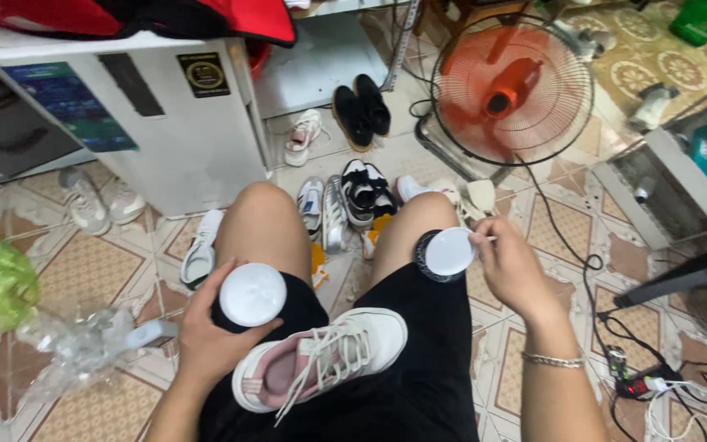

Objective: Cleaning a pair of white sneakers using cream and a cloth.

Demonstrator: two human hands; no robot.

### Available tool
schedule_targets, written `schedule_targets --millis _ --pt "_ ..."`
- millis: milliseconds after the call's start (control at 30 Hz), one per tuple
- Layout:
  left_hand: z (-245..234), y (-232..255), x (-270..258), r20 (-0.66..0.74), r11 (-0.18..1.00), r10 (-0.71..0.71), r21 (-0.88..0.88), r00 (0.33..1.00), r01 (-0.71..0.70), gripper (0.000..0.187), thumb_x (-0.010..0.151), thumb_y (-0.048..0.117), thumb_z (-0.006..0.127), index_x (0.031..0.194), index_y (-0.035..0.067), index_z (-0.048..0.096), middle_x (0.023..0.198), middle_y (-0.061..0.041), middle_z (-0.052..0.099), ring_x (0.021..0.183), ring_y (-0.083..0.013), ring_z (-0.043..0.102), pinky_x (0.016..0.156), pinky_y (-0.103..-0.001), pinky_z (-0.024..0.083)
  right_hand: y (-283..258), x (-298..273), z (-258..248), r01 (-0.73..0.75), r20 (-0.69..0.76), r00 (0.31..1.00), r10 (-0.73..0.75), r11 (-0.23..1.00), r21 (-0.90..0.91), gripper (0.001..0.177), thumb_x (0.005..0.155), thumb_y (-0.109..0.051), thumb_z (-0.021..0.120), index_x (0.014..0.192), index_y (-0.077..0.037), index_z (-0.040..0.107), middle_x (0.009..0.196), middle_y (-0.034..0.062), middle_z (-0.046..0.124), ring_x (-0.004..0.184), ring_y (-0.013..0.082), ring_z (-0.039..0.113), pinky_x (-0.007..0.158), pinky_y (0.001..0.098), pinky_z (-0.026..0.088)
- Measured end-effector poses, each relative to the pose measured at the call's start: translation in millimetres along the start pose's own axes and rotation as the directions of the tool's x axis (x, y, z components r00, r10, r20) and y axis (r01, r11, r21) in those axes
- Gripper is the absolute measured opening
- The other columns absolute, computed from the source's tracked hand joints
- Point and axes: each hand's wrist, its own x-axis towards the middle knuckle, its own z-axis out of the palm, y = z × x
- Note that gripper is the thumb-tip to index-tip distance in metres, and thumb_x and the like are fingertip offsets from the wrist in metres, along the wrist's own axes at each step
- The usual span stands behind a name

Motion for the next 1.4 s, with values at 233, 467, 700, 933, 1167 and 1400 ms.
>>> schedule_targets --millis 233,467,700,933,1167,1400 --pt "-2 0 26 0.0 0.996 -0.091 0.021 0.996 0.091 0.102 0.051 0.02 0.097 0.142 0.004 0.054 0.138 -0.015 0.064 0.128 -0.025 0.062 0.107 -0.038 0.047 18 4 16 -0.228 0.081 0.968 0.239 0.966 -0.124 0.022 0.094 -0.02 0.066 0.091 0.002 0.064 0.094 0.021 0.069 0.091 0.0362 0.067 0.084 0.043 0.052" --pt "4 -6 22 -0.014 0.99 -0.115 -0.082 0.993 0.114 0.118 0.046 0.017 0.098 0.149 0.004 0.043 0.14 -0.014 0.059 0.128 -0.0243 0.059 0.106 -0.038 0.047 -2 -2 12 -0.259 0.061 0.959 0.275 0.946 -0.192 0.023 0.09 -0.022 0.069 0.09 0.0 0.067 0.096 0.0211 0.068 0.091 0.0384 0.067 0.082 0.0447 0.052" --pt "8 -17 23 -0.002 0.988 -0.108 -0.112 0.994 0.107 0.113 0.048 0.016 0.099 0.148 0.005 0.047 0.14 -0.012 0.062 0.127 -0.0229 0.061 0.108 -0.037 0.048 -3 -7 16 -0.22 -0.03 0.975 0.218 0.954 -0.204 0.021 0.093 -0.022 0.066 0.096 -0.001 0.067 0.099 0.0224 0.07 0.092 0.041 0.068 0.08 0.0478 0.052" --pt "1 -18 21 0.061 0.984 -0.063 -0.163 0.996 0.072 0.116 0.049 0.019 0.1 0.149 0.003 0.044 0.137 -0.013 0.065 0.127 -0.023 0.062 0.108 -0.037 0.047 -3 -13 27 -0.147 -0.075 0.988 0.132 0.951 -0.273 0.019 0.096 -0.021 0.066 0.1 -0.002 0.066 0.097 0.0219 0.069 0.09 0.0409 0.067 0.078 0.0491 0.052" --pt "4 -21 8 -0.004 0.989 0.056 -0.133 0.998 -0.056 0.125 0.054 0.019 0.099 0.157 0.001 0.03 0.15 -0.02 0.054 0.139 -0.0291 0.053 0.115 -0.04 0.041 -13 -29 24 -0.033 -0.213 0.977 -0.009 0.981 -0.192 0.012 0.101 -0.013 0.065 0.103 -0.002 0.06 0.101 0.018 0.068 0.091 0.0344 0.068 0.079 0.0429 0.053" --pt "1 -9 6 0.002 0.998 -0.001 -0.061 1.0 0.001 0.128 0.056 0.018 0.096 0.159 0.0 0.023 0.152 -0.019 0.053 0.14 -0.0282 0.052 0.115 -0.039 0.04 -4 -50 34 0.251 -0.392 0.792 -0.468 0.835 -0.489 0.01 0.103 -0.008 0.067 0.103 -0.003 0.058 0.111 0.0148 0.068 0.104 0.0328 0.066 0.089 0.0421 0.052"
